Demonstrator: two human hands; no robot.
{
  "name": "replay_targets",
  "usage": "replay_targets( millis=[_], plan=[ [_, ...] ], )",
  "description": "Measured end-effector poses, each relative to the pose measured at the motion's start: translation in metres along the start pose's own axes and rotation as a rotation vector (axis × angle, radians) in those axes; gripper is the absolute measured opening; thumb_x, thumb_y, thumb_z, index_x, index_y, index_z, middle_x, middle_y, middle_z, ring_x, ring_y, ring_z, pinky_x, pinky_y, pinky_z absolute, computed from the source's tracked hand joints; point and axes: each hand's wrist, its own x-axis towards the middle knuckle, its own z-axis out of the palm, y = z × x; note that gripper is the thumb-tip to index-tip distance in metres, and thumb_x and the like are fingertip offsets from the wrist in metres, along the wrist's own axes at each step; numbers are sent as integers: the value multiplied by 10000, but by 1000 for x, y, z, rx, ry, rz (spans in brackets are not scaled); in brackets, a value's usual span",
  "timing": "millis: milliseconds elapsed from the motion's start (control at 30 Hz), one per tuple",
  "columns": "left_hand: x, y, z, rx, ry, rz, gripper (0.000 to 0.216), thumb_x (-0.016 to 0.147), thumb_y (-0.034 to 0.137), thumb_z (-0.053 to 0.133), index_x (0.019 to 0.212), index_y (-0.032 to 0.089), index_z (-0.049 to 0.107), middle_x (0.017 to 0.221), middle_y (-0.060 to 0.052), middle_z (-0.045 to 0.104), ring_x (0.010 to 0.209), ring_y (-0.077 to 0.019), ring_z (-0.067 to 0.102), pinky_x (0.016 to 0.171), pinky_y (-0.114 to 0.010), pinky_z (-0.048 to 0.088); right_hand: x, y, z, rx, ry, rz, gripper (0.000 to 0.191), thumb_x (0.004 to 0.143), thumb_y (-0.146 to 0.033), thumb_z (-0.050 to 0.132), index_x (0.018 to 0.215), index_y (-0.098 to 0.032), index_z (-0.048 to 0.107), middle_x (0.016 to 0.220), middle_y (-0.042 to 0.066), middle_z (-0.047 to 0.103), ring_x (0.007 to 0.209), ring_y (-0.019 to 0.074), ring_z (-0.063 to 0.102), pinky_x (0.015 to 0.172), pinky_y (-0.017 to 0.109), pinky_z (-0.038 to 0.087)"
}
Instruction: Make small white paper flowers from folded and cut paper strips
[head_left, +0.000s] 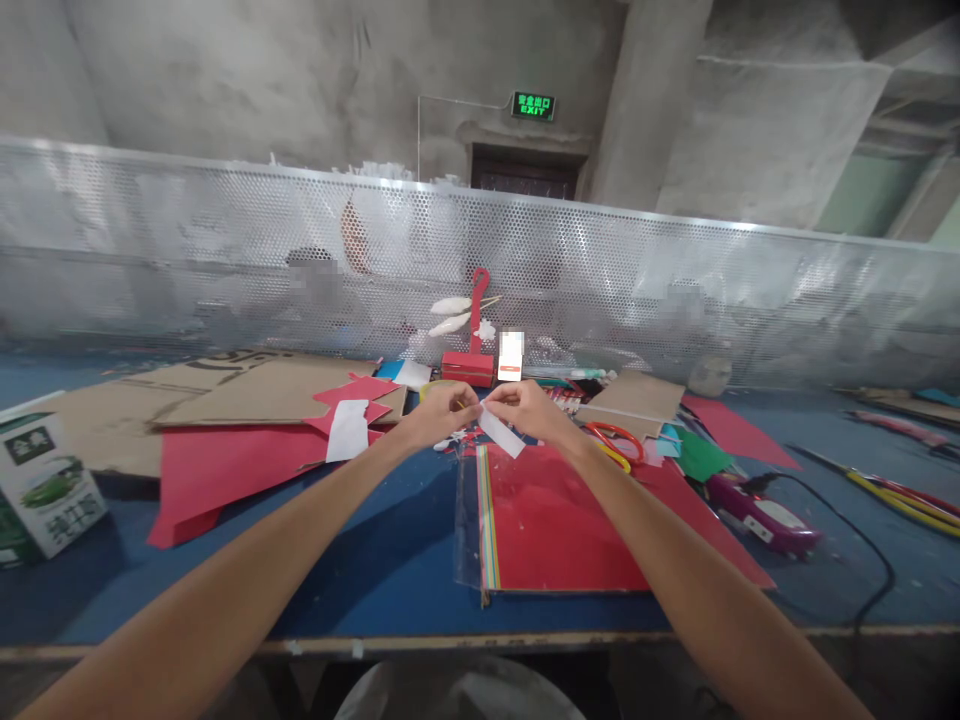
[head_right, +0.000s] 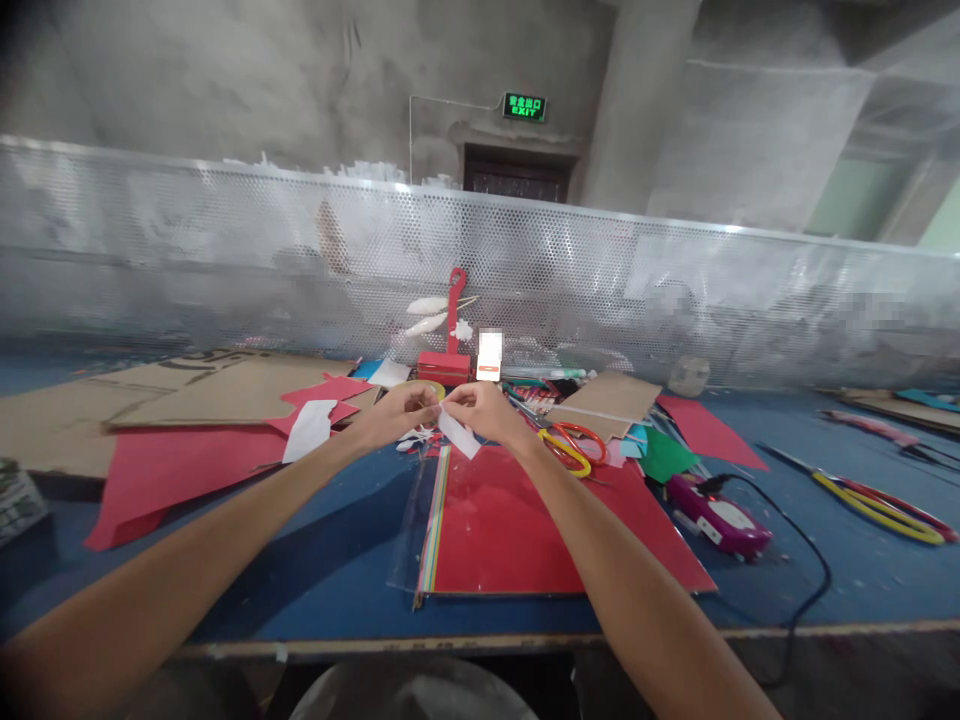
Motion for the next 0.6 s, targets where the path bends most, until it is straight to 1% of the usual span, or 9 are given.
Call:
replay_targets(
  millis=[133,267,467,600],
  plan=[
    [0,-2,1,6,8,5,290,845,443,599,782,162,569,691,-5,598,616,-124,548,566,-229,423,1,3,0,-7,-10,-21,197,805,-309,616,842,-136,700,648,20,645,542,107,545,507,201,410],
    [1,-4,1,-1,7,9,290,856,440,584,773,163,563,682,-1,586,607,-120,544,560,-225,421,1,0,2,58,-12,0,175,797,-285,625,874,-137,680,655,18,650,556,112,567,521,205,443],
    [2,-4,2,-44,-5,7,248,841,403,602,782,163,570,713,-5,593,631,-123,556,572,-225,437,-2,-10,4,72,33,27,107,777,-227,624,828,-140,662,631,12,642,562,120,582,520,209,463],
    [1,-3,2,-32,-11,3,220,819,379,629,799,165,582,740,-6,600,660,-130,566,591,-230,445,-1,-9,5,85,40,30,89,760,-201,632,827,-146,648,669,16,660,565,122,598,522,211,472]
  ],
)
